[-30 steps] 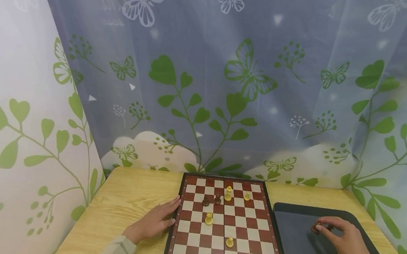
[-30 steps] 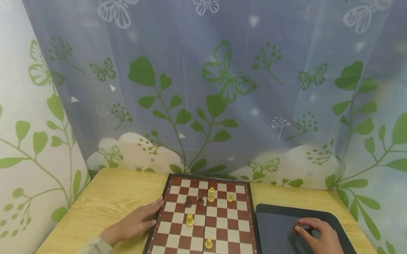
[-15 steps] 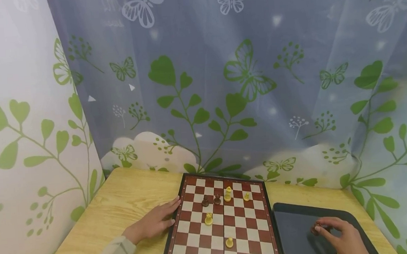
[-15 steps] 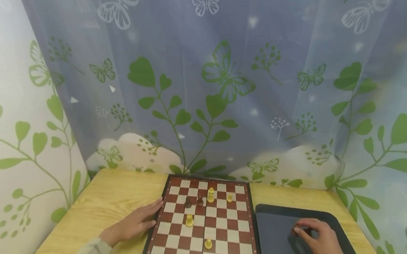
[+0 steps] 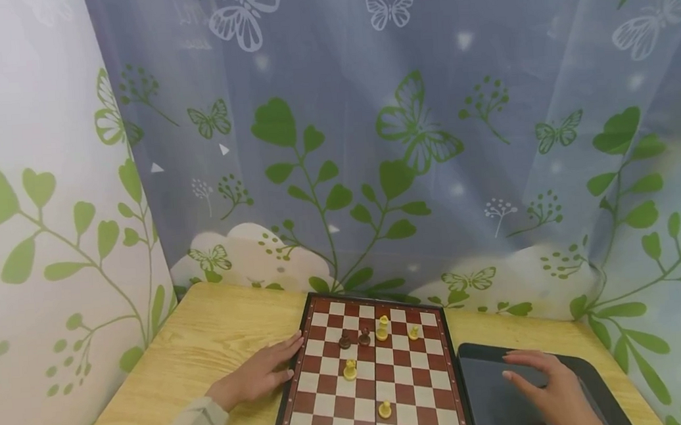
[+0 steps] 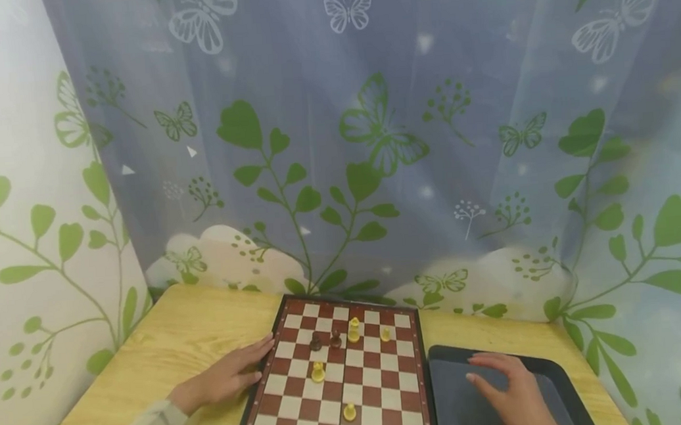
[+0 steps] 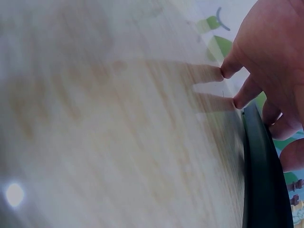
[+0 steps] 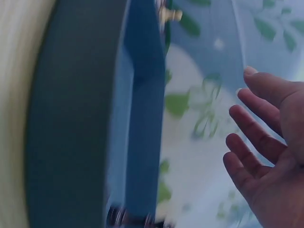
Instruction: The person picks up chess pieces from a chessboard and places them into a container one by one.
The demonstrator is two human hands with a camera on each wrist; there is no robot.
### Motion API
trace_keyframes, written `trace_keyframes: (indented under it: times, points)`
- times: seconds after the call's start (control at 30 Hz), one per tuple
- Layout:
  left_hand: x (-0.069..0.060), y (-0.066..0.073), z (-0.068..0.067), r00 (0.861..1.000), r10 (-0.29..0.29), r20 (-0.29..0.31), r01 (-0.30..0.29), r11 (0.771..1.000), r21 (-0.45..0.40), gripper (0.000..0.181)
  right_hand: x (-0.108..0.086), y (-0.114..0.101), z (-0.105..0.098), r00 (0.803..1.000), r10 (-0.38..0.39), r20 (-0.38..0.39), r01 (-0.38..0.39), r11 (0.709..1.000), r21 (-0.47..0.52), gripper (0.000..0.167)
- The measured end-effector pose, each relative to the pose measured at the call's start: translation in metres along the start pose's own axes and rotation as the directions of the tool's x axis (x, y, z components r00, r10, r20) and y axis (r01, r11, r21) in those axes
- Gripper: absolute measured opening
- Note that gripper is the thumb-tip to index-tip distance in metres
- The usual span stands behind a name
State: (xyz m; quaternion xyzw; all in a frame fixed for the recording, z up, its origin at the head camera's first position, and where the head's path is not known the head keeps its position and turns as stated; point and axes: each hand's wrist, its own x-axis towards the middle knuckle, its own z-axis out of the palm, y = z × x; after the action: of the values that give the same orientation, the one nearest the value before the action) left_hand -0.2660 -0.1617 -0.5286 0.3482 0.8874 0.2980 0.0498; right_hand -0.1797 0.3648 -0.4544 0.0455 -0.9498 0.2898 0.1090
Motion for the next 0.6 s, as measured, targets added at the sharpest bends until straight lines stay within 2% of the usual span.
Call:
trace_keyframes:
  times: [0.1, 0.2, 0.27, 0.33, 0.43, 0.53, 0.6]
  points:
    - [0.0, 0.001, 0.0, 1.0, 0.005, 0.004, -0.005, 1.0, -0.005, 0.063, 0.001, -0.024, 0.012, 0.998, -0.058, 0.021, 0.057, 0.997, 0.055, 0.027]
    - [0.0, 0.001, 0.0, 1.0, 0.011, 0.001, -0.011, 1.0, 0.0, 0.063, 0.004, -0.047, 0.026, 0.992, -0.084, 0.093, 0.072, 0.99, 0.123, 0.026]
    - [0.0, 0.001, 0.0, 1.0, 0.014, -0.001, -0.014, 1.0, 0.003, 0.063, 0.007, -0.059, 0.037, 0.981, -0.117, 0.155, 0.091, 0.981, 0.17, 0.026]
    - [0.001, 0.0, 0.001, 1.0, 0.01, -0.004, -0.01, 1.0, 0.009, 0.063, 0.01, -0.069, 0.046, 0.96, -0.171, 0.221, 0.122, 0.967, 0.222, 0.028]
    - [0.001, -0.001, 0.001, 1.0, 0.002, -0.001, -0.002, 1.0, 0.008, 0.063, 0.014, -0.08, 0.059, 0.911, -0.245, 0.333, 0.14, 0.94, 0.311, 0.032]
    - [0.001, -0.002, 0.002, 1.0, -0.001, 0.001, 0.001, 1.0, 0.007, 0.063, 0.017, -0.09, 0.072, 0.86, -0.286, 0.422, 0.124, 0.921, 0.37, 0.034]
    - [0.0, -0.002, 0.002, 1.0, -0.003, 0.001, 0.003, 1.0, 0.005, 0.063, 0.017, -0.095, 0.079, 0.834, -0.293, 0.468, 0.112, 0.92, 0.375, 0.035]
